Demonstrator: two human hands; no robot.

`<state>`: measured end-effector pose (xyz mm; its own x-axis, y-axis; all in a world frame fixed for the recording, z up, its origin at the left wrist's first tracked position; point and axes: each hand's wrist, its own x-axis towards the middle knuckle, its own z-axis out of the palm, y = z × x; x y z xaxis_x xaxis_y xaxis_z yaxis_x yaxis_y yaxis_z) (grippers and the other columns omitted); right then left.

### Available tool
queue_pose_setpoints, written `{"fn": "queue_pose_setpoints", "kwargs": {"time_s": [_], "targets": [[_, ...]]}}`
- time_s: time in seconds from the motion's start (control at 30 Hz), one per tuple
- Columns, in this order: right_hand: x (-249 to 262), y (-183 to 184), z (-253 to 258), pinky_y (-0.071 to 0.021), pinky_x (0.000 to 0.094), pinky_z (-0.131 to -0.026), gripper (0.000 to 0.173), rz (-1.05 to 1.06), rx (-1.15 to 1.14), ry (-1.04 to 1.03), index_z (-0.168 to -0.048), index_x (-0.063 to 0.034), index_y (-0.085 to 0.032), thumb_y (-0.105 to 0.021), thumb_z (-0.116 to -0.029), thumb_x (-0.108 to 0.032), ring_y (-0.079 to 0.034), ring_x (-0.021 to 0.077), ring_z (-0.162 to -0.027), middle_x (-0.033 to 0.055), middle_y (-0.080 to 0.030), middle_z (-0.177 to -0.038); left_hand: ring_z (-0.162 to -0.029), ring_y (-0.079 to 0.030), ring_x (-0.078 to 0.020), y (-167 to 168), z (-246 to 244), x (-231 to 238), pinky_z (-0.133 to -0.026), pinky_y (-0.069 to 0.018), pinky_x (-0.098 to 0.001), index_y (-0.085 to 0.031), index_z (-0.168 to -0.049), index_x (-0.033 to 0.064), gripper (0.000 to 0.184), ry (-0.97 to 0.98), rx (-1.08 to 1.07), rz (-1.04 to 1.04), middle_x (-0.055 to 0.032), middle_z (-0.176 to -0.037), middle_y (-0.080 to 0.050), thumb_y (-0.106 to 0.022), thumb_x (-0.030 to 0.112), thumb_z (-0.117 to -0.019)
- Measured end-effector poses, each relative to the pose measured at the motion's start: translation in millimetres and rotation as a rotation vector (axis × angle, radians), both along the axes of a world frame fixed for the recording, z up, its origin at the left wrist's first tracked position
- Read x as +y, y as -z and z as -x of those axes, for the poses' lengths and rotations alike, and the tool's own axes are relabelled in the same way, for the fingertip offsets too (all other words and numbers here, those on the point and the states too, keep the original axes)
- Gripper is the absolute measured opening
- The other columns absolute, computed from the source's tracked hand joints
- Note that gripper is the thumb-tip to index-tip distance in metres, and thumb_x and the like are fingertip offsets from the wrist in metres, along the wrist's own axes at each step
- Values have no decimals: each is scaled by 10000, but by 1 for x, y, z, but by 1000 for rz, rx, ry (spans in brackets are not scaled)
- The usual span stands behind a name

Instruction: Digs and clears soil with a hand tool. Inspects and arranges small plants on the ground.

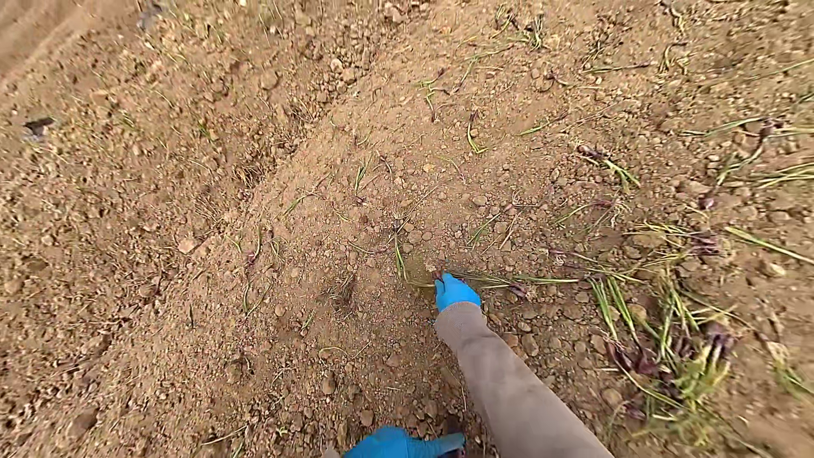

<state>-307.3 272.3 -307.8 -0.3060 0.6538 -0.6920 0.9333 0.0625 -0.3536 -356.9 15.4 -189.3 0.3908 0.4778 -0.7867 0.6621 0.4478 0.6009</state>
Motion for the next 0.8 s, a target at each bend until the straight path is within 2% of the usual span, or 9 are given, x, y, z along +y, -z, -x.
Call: {"fn": "queue_pose_setpoints", "kwargs": {"time_s": [0.1,0.23,0.37,0.43,0.5,0.6,0.67,0.73,0.8], "targets": [[-25,-1,-25,-521,631,-965,418,-6,2,-136,-1410,-175,-604,-487,-1082,-405,-668,386,-1195,152,-687,-1323,-905,-686,-394,-2,-6,2,-853,-512,-626,-283,-1617,399,901,2,20,14,-211,-997,-717,-767,280,-866],[-15,-37,-54,-518,649,-938,493,-105,-84,-18,-1593,-236,-394,-404,-1106,-307,-681,427,-1152,184,-659,-1361,-917,-700,-402,-7,-13,9,-856,-518,-628,-278,-1620,390,873,34,26,-3,-215,-999,-728,-739,240,-894],[27,-84,-79,-402,623,-1116,523,99,-149,189,-1566,-98,-421,-310,-1144,-387,-522,432,-1391,259,-549,-1483,-968,-702,-411,-7,-14,5,-877,-521,-637,-299,-1614,388,783,-15,34,-2,-231,-1046,-725,-689,274,-945],[13,-39,-103,-492,633,-1008,524,-62,-110,152,-1430,-135,-590,-354,-1114,-480,-638,400,-1255,196,-667,-1352,-994,-706,-398,4,-18,-3,-902,-522,-637,-283,-1616,400,748,-83,53,-5,-220,-1090,-725,-655,322,-971],[-20,-25,-126,-533,613,-944,459,-130,-68,102,-1398,-214,-611,-414,-1086,-487,-685,349,-1170,116,-694,-1313,-1043,-701,-387,15,-27,-11,-940,-515,-639,-260,-1618,420,734,-138,74,2,-206,-1153,-719,-629,356,-987],[-92,-60,-157,-565,575,-920,424,-130,140,77,-1484,-215,-554,-452,-1082,-302,-717,328,-1113,90,-679,-1362,-1178,-651,-355,14,-23,-4,-1036,-481,-583,-204,-1644,351,909,-132,-19,50,-197,-1320,-653,-752,335,-918],[-140,-83,-176,-596,599,-800,508,-201,323,100,-1557,-150,-473,-480,-1057,-240,-761,374,-923,146,-754,-1188,-1292,-557,-337,14,-2,8,-1091,-448,-529,-230,-1646,213,1038,-191,-203,54,-203,-1446,-538,-836,383,-821],[-179,-101,-189,-601,586,-657,590,-273,466,159,-1587,-57,-404,-518,-1036,-235,-746,364,-709,154,-775,-906,-1268,-576,-237,4,1,22,-1049,-490,-414,-296,-1613,106,1084,-434,-375,-15,-125,-1419,-570,-751,641,-787],[-208,-111,-192,-605,553,-605,528,-317,591,266,-1500,-13,-513,-541,-1024,-240,-740,320,-656,126,-764,-820,-1211,-629,-208,-7,-18,35,-1027,-524,-394,-403,-1544,48,979,-654,-492,-10,-90,-1354,-631,-679,685,-853]]}}
